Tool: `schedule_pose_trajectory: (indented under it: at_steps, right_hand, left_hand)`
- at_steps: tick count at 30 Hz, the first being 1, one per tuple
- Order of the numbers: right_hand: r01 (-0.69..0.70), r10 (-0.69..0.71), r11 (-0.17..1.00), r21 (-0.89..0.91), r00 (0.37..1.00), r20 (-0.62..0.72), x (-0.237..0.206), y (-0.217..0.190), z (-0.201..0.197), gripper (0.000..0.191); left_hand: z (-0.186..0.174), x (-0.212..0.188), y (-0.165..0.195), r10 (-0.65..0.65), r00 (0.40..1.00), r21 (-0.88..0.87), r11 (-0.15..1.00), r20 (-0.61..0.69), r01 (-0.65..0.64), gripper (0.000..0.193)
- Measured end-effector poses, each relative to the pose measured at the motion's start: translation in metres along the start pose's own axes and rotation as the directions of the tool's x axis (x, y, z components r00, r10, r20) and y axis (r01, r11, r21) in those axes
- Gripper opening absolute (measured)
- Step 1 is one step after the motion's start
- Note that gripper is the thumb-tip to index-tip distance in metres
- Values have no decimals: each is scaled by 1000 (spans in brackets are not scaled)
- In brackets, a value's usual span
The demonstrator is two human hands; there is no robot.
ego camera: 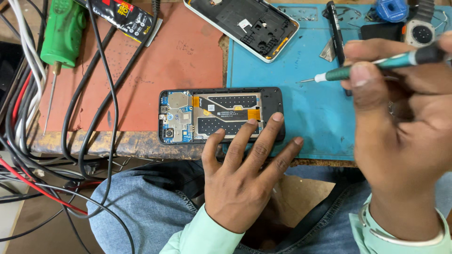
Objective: The person uses a screwdriver to remove screws from the back of a disassembled smartphone. After removing the screws, the person lifts off a black metal shielding plate from the phone's internal assembly.
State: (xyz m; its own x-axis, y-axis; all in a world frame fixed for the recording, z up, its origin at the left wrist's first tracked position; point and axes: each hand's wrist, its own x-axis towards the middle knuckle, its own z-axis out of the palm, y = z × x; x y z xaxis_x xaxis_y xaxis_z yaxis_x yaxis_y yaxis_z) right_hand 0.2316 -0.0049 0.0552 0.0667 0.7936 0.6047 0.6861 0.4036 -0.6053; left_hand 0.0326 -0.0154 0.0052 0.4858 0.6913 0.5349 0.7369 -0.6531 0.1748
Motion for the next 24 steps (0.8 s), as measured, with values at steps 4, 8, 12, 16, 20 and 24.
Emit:
schedule_pose_trajectory:
  at_steps: [4,8,12,16,20,24]
  right_hand:
    - [148,-143,987,-67,987,72,2,15,5,35]
    - [166,-162,985,-44,983,90,4,15,6,53]
    - [99,-96,994,-38,993,63,8,15,5,47]
    - [117,-114,991,-69,992,51,9,19,5,41]
    - [202,-196,970,-132,979,58,10,22,6,41]
    - [170,-163,981,-97,984,75,14,23,6,46]
  left_hand:
    - [-1,1,0,0,1000,-6,1000,2,0,40]
    - [-2,1,0,1,1000,-9,1000,16,-1,42]
    - [0,1,1,-6,1000,-14,1000,8,7,41]
    - [0,0,1,-3,1000,-7,1000,15,3,43]
    - [1,0,1,-11,1000,-34,999,8,12,40]
    - [0,0,0,-7,1000,-18,1000,11,7,40]
